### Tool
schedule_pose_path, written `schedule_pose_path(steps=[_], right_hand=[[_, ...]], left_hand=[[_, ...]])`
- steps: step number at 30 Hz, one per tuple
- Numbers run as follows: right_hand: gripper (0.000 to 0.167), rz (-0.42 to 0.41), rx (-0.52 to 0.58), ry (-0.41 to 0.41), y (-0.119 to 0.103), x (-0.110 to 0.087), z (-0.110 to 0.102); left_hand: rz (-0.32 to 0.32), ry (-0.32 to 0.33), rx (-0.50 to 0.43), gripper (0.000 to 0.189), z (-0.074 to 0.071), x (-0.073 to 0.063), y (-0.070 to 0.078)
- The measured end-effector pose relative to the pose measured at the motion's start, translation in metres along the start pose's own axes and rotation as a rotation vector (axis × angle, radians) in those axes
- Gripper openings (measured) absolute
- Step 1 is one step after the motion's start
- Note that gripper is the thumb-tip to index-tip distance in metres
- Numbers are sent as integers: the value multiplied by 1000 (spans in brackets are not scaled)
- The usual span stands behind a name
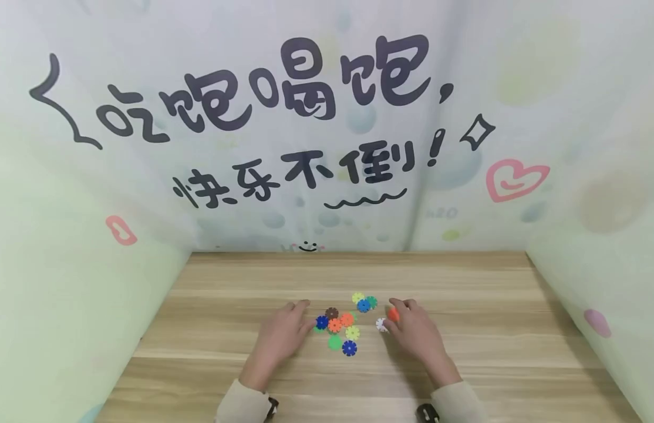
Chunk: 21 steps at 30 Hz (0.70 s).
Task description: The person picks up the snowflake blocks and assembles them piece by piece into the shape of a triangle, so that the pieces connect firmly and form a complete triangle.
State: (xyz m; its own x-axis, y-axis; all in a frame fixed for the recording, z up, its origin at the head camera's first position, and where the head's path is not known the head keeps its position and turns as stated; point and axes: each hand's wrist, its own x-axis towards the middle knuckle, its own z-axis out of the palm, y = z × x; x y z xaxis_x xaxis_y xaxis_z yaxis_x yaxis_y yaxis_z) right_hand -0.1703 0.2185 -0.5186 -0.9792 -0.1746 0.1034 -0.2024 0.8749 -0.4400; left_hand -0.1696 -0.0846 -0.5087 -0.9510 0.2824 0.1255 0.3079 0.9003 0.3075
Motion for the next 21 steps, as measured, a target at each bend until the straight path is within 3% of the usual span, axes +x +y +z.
schedule_pose_path(steps=[13, 21], right_hand=[[52, -12, -7, -37, -1, 2, 7], [41, -66, -54, -16, 1, 1, 11]], left_hand=[[-5, -56, -1, 50, 7, 7, 4], [26, -100, 120, 48, 12, 9, 5]])
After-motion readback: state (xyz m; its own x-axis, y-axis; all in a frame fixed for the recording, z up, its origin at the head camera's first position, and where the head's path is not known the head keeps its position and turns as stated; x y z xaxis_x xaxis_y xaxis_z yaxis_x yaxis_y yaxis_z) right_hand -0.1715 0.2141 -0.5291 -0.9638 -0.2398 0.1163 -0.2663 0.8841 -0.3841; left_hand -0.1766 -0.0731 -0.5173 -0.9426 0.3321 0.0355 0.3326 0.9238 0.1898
